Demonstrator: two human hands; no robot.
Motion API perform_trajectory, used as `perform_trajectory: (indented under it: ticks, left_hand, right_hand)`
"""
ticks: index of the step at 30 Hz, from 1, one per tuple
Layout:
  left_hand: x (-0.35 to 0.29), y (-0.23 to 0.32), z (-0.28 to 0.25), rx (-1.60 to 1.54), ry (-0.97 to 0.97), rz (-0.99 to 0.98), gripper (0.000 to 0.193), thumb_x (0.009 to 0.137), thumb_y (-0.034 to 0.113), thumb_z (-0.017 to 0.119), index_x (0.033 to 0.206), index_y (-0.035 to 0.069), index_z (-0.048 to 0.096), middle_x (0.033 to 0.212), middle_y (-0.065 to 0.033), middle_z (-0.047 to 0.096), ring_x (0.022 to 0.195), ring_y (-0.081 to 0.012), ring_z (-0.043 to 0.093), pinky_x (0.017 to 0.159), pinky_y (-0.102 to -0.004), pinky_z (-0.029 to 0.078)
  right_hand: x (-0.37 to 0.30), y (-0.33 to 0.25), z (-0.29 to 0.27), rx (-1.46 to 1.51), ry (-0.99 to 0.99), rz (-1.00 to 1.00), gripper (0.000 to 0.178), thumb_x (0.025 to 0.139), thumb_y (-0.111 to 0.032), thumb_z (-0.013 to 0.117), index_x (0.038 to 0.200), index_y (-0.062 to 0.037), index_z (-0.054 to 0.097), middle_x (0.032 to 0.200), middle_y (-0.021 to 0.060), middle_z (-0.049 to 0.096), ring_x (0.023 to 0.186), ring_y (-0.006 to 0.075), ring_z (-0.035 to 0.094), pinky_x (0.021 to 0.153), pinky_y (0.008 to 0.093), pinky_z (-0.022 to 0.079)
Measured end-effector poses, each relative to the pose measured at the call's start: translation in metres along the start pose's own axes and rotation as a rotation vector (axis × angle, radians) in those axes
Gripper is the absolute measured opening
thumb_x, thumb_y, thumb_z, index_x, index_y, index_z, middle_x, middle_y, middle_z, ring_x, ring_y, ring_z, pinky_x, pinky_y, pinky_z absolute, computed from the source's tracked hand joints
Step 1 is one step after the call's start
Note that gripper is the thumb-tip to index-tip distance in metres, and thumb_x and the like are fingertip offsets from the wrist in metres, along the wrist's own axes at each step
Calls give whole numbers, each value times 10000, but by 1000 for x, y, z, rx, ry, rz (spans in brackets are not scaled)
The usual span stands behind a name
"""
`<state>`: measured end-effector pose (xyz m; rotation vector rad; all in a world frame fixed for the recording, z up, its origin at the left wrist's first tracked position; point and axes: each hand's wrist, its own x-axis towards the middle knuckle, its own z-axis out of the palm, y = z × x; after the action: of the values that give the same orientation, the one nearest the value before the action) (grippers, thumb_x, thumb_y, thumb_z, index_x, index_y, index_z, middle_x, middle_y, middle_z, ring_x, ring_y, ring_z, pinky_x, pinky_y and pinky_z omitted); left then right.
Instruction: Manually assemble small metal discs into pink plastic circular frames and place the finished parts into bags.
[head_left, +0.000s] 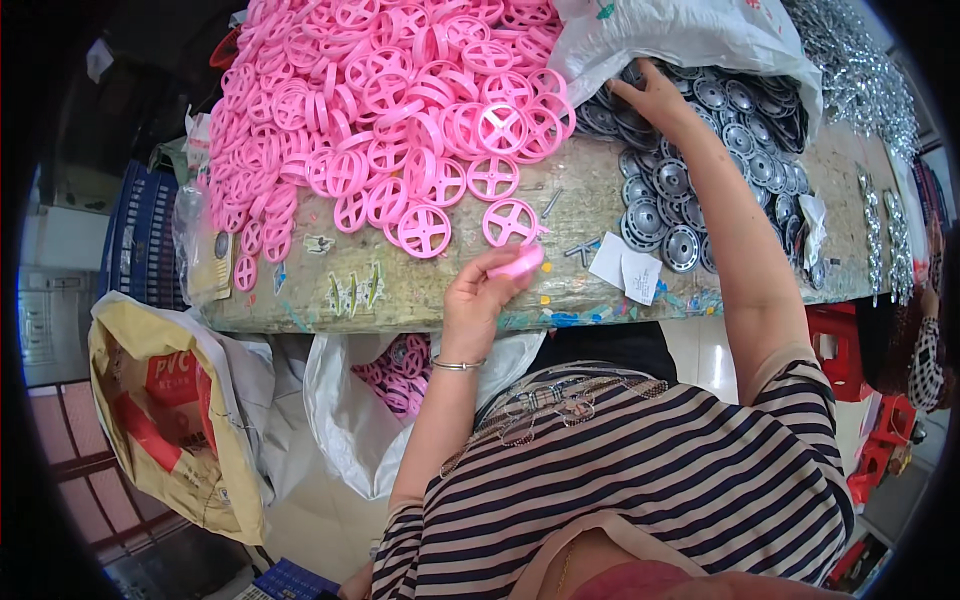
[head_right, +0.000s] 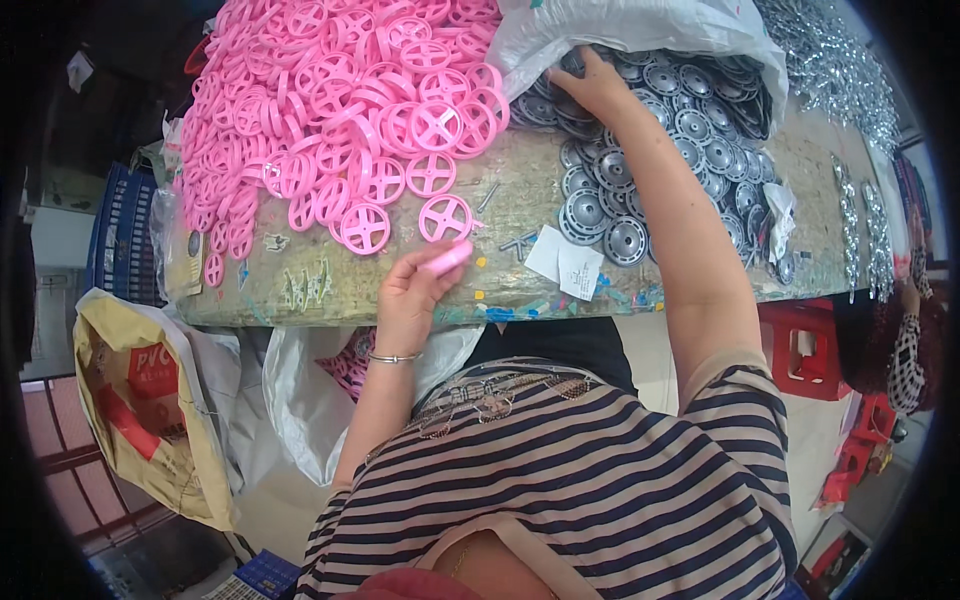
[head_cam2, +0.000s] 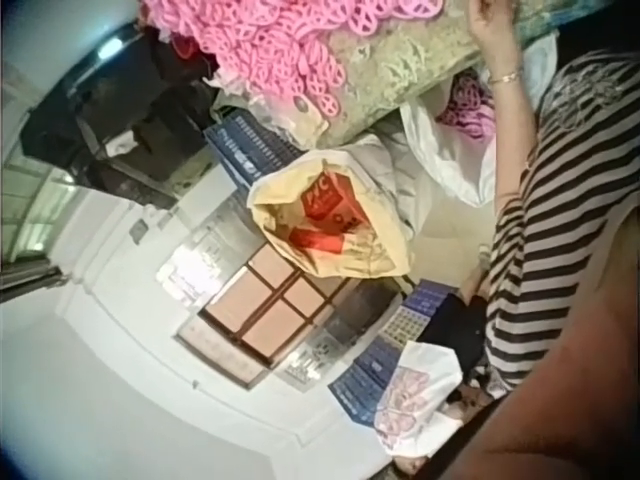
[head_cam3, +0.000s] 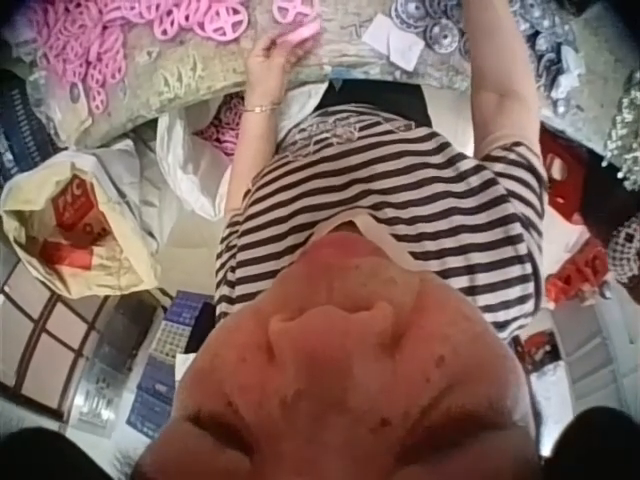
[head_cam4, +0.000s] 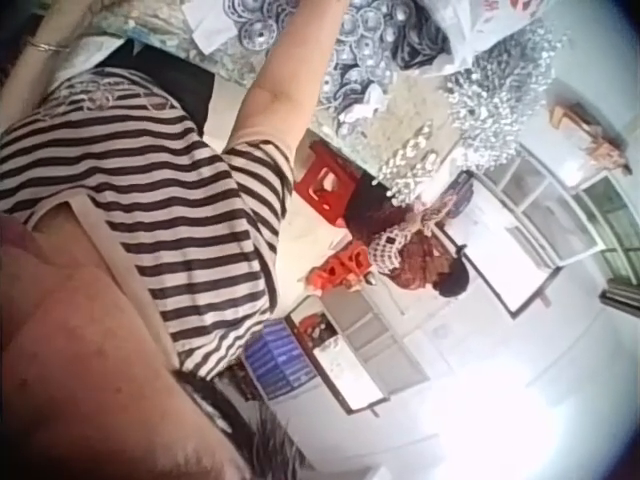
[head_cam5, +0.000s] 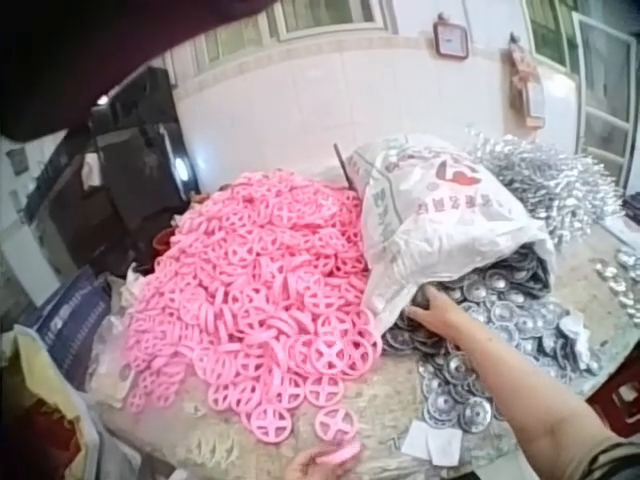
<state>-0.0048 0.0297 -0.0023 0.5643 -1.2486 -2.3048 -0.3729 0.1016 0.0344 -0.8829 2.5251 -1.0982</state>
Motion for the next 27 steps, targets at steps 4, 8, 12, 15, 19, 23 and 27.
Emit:
perform_trajectory:
  ticks: [4,8,12,15,19,23,27]
  left_hand:
    - [2,-2,-9,105,-10,-14,261,877,-39,571,1138,-35,571,1243,-135,553,1053,-202,594,861,-301,525]
    - [-5,3,10,50,11,50,339,858,-69,584,1191,-38,535,1243,-129,553,1022,-189,601,856,-296,524]
    - [-8,0,4,88,36,12,426,846,-89,582,1251,-31,467,1220,-132,552,1034,-195,601,863,-321,537]
    - [-7,-6,-4,104,27,-16,375,869,-67,564,1218,-36,433,1184,-145,551,1033,-217,607,858,-345,551]
    - [-3,-1,5,24,131,-17,307,920,-18,514,1177,-34,346,1143,-166,541,996,-247,622,830,-388,574]
    - [-2,7,9,52,126,-57,297,952,30,475,1201,-20,320,1165,-178,518,990,-267,624,801,-417,591]
    - [-4,4,6,-79,70,1,323,999,119,411,1293,-5,367,1233,-147,507,1073,-238,583,889,-400,552]
  right_hand:
    - [11,9,7,66,40,-61,812,733,-418,747,1338,20,430,1279,256,525,1209,338,501,999,370,393]
    - [-6,13,4,160,131,-12,689,740,-317,761,1272,30,495,1211,213,581,1116,278,560,951,341,427]
    - [-42,5,-14,117,175,-41,406,805,-244,713,1095,16,597,1018,100,641,901,189,579,838,311,446]
    - [-67,-2,-27,148,136,9,359,827,-235,693,1078,5,599,990,81,646,853,153,584,756,295,466]
    - [-110,-15,-16,629,-43,109,251,870,-159,651,1066,-12,603,962,46,643,829,100,605,650,236,513]
    - [-176,-72,34,803,-344,47,325,874,-116,639,1184,-27,599,1027,39,623,888,121,612,697,235,526]
    - [-194,-80,80,492,-326,-186,348,852,-96,653,1197,-68,620,962,41,585,837,122,568,694,236,477]
